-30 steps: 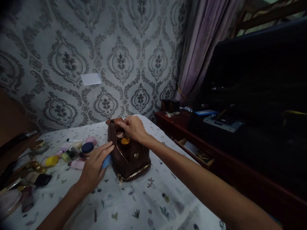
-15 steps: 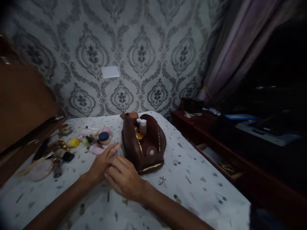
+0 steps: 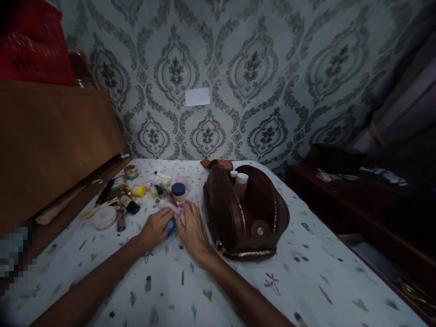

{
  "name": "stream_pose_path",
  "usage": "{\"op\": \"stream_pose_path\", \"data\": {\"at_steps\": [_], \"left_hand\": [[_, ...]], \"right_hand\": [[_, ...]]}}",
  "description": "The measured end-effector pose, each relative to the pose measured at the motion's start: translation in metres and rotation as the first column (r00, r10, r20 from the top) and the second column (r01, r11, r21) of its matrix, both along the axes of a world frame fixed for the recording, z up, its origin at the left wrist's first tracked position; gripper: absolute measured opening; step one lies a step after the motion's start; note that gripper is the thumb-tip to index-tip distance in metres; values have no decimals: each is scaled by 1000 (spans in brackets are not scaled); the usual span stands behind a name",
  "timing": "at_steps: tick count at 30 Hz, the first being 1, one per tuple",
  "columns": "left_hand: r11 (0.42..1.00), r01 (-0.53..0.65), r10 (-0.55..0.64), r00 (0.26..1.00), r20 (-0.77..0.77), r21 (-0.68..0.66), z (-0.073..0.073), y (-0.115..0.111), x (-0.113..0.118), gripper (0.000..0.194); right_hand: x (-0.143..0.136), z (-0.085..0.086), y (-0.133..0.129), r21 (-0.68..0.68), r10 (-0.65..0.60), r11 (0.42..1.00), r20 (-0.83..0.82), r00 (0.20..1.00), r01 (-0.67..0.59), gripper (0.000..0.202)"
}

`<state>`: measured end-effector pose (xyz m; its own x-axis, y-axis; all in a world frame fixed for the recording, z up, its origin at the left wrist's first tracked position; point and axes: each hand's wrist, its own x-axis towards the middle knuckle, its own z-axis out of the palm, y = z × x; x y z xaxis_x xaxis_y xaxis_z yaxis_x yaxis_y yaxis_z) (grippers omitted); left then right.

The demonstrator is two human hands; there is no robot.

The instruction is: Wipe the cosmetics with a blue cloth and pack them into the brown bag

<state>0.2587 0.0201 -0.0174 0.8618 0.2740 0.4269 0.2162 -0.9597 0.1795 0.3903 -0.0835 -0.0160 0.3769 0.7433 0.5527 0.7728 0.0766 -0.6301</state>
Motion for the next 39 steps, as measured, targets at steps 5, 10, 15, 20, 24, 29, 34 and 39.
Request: {"op": "stream_pose_path", "data": {"at_steps": [5, 10, 15, 20, 24, 29, 34, 39], "left_hand": [[981, -190, 190, 982, -7, -44, 15, 11, -9, 26], [929, -360, 366, 929, 61, -90, 15, 26, -14, 55], [938, -321, 327, 944, 31, -132, 8, 35, -14, 54], [894, -370, 401, 912, 83, -251, 14, 36, -16, 25], [896, -322, 371, 921, 116, -306, 18, 39, -18, 21], [914, -220, 286, 946, 154, -341, 18, 43, -22, 23], [856, -278, 342, 937, 75, -435, 13, 48, -21, 32], [823, -291, 359, 932, 50, -487, 11, 53, -23, 34]], "right_hand": [[1, -18, 15, -34, -45, 998, 8, 999, 46, 34], [5, -27, 14, -41, -67, 997, 15, 998, 67, 42], [5, -28, 11, -73, -88, 993, 2, 996, 88, 45], [4, -27, 10, -31, -23, 999, -64, 998, 21, 46], [3, -24, 8, -48, -6, 999, -135, 991, 0, 46], [-2, -22, 5, -57, -23, 998, -142, 990, 15, 47], [-6, -17, 2, -88, -56, 995, -137, 989, 44, 48], [-8, -10, -3, -119, -41, 993, -192, 981, 18, 50]]}}
